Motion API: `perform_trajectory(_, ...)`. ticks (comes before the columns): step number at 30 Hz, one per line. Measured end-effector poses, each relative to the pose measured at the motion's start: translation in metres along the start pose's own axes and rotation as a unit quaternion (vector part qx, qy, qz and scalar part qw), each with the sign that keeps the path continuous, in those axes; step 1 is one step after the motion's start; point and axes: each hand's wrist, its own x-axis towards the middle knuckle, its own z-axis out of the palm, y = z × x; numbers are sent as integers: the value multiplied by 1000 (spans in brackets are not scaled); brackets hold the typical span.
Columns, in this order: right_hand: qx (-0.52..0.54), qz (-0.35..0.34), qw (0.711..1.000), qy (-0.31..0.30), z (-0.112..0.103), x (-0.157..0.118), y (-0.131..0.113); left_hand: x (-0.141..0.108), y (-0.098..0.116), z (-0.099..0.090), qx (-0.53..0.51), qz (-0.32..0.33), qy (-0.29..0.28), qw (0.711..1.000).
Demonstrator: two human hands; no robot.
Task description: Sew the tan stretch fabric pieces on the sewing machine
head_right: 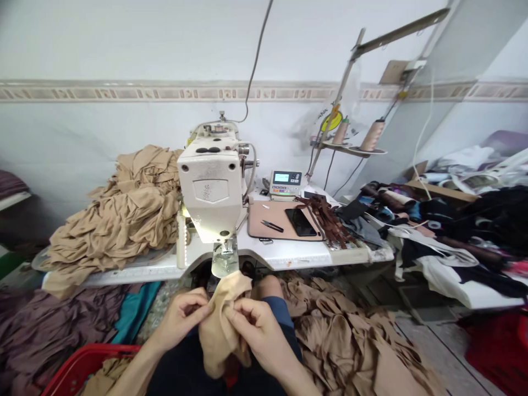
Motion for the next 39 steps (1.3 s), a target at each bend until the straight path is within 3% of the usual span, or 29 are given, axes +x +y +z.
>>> perform_trajectory(4,-141,-9,987,-74,-6,-2,-11,-6,16,6,-17,-1,22,1000)
perform_trajectory(5,-171,-18,980,-96,-6,-2,-14,-7,18,10,-20,-18,-3,1000)
perform_trajectory(9,-245,-69,951,-173,-12,-2,-24,-13,21,30,-23,-80,-190,978)
perform_trajectory(11,-246,-68,950,-178,-21,-2,-23,-17,18,34,-31,-106,-225,968)
perform_trajectory(13,-225,-47,962,-148,-31,-2,-17,-20,15,31,-38,-126,-197,972)
perform_trajectory(15,-185,-22,978,-97,-38,-1,-8,-21,14,26,-40,-126,-135,982)
perform_trajectory(19,-99,6,995,-13,-38,2,8,-16,16,18,-44,-89,-32,995)
perform_trajectory(24,-104,-4,994,46,-28,2,7,-9,23,16,16,-20,-23,999)
perform_trajectory(28,-215,-128,962,108,-22,-3,-10,-6,32,15,113,46,17,992)
perform_trajectory(32,-258,-206,933,144,-20,1,-27,1,40,16,82,45,46,995)
perform_trajectory(39,-135,-130,965,183,-30,32,-31,26,50,18,-16,-19,78,997)
